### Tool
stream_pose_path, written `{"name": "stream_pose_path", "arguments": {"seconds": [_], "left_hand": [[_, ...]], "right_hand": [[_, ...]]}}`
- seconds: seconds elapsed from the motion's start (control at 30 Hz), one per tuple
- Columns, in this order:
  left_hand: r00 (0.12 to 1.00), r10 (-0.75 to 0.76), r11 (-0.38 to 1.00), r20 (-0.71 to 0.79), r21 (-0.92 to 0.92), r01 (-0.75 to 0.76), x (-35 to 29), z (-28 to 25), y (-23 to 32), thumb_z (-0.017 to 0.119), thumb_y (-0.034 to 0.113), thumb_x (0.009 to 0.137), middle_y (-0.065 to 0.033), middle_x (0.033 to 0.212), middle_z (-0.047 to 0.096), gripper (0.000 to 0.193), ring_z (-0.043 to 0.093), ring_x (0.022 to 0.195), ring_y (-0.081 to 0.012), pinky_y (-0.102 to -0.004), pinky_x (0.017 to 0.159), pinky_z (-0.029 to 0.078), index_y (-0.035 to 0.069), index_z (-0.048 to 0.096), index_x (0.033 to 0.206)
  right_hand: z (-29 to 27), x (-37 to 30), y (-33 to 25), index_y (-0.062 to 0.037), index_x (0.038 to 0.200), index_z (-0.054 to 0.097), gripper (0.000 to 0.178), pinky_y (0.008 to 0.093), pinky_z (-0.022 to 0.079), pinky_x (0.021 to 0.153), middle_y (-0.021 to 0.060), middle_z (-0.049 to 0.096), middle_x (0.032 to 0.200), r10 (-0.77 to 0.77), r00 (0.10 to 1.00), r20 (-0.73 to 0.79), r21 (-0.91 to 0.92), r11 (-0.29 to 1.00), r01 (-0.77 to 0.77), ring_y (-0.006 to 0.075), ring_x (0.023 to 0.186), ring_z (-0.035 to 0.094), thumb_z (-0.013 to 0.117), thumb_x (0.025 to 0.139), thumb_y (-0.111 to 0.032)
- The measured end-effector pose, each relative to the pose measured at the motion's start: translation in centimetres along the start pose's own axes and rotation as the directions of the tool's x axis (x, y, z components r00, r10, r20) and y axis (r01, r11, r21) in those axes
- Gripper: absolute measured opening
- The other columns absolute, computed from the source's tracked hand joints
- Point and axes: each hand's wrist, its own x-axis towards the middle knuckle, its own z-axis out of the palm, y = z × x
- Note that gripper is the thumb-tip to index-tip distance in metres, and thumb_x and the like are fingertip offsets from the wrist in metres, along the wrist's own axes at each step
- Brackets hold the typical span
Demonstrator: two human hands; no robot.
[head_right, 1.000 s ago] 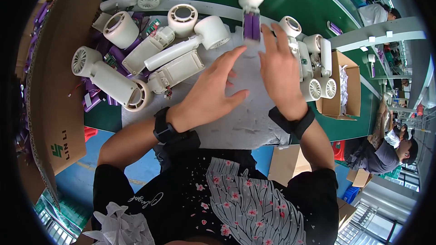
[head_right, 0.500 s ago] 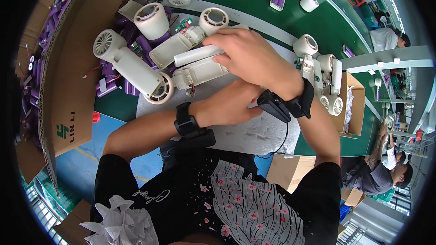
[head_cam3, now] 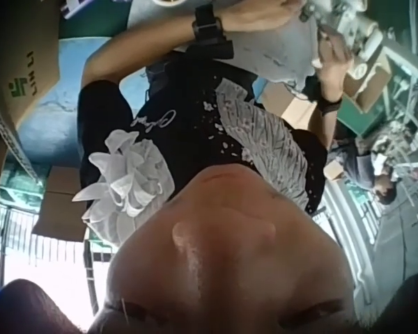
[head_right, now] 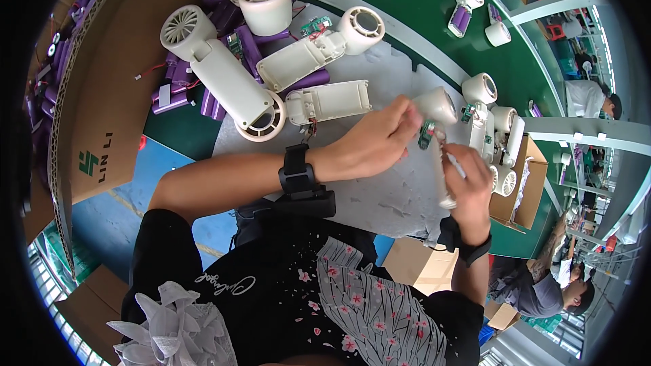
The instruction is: The person picks up a battery pack and a fan housing, then connects the battery pack's wire to a circuit board. They place the battery pack into the housing, press the circuit board into position, and set the assembly aside.
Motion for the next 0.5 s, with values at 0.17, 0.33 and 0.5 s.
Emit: {"name": "stream_pose_path", "arguments": {"seconds": [0.17,0.33,0.5], "left_hand": [[0.977,0.213,0.97,-0.017,0.124,-0.21,-0.3,0.3,-1.5,0.066,0.015,0.085,-0.0168,0.078,0.064,0.031,0.065,0.068,-0.0328,-0.0407,0.064,0.051,-0.002,0.047,0.103],[0.941,0.326,0.884,0.091,0.323,-0.337,0.1,0.1,-2.5,0.067,0.017,0.084,-0.0158,0.076,0.064,0.033,0.066,0.069,-0.0335,-0.0418,0.066,0.052,-0.003,0.048,0.101],[0.893,0.446,0.821,0.064,0.369,-0.436,0.8,0.5,-3.7,0.069,0.017,0.075,-0.0221,0.086,0.067,0.035,0.067,0.08,-0.0405,-0.0457,0.075,0.054,-0.002,0.057,0.102]], "right_hand": [[0.9,-0.1,-2.6,0.001,0.089,0.065,0.025,0.0344,0.054,0.07,0.0137,0.065,0.1,-0.1,0.987,0.125,0.039,0.995,0.096,0.0301,0.078,0.066,0.066,0.066,0.01],[-2.4,2.6,-2.8,0.0001,0.089,0.067,0.022,0.0339,0.054,0.07,0.0134,0.065,0.095,0.054,0.992,0.111,0.225,0.971,-0.078,0.0299,0.078,0.066,0.069,0.069,0.008],[-4.2,10.1,-7.3,0.0005,0.093,0.067,0.021,0.0328,0.052,0.072,0.0145,0.067,0.099,-0.119,0.989,0.092,0.281,0.956,0.089,0.0282,0.084,0.065,0.071,0.073,0.004]]}}
